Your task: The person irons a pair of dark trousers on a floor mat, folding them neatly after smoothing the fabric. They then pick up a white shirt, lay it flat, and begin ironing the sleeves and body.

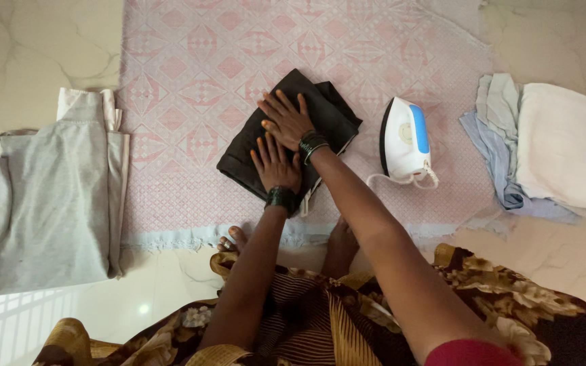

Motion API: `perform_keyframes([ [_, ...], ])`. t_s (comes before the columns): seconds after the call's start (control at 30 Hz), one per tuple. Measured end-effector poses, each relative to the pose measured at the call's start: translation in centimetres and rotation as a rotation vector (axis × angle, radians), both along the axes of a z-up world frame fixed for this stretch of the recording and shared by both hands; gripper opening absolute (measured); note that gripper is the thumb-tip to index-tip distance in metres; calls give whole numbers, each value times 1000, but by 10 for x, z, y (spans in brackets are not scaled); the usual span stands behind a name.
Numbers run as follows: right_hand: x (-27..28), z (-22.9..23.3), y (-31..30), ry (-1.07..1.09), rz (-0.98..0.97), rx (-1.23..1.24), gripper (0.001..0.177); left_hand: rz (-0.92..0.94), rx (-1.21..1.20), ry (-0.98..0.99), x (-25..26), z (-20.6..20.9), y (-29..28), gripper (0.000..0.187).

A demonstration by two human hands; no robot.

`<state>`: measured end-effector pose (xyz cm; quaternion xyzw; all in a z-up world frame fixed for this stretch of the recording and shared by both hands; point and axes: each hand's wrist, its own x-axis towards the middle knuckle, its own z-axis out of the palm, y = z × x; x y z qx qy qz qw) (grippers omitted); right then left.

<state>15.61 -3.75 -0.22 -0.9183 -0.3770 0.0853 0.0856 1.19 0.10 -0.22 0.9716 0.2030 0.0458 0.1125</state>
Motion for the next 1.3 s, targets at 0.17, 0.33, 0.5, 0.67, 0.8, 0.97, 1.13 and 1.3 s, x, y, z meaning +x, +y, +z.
perform_keyframes([
  [0.17,16,-30,-25,-15,-111,-21,69,-40,-19,7,-23,-1,3,73],
  [0.33,32,-18,-65,58,-478,-128,77,-69,-55,18,-25,1,5,76],
  [0.5,-9,-17,-89,-71,-632,-118,78,-149,-156,-51,-29,-1,20,79],
  [0.67,-71,-48,-106,-148,-839,312,79,428,-160,-234,-48,3,56,91],
  [0.8,-130,-93,-86,-212,-944,774,83,758,-595,-245,-41,-20,103,121],
  [0.97,-151,-86,-27,-21,-1207,988,96,805,-947,-370,-34,-52,113,111],
  [1.13,-137,-74,-25,455,-1409,1264,100,777,-1278,-369,-31,-59,124,101],
  [1.3,-120,-40,-2,671,-851,1884,77,810,-1172,-265,-24,-44,124,96],
])
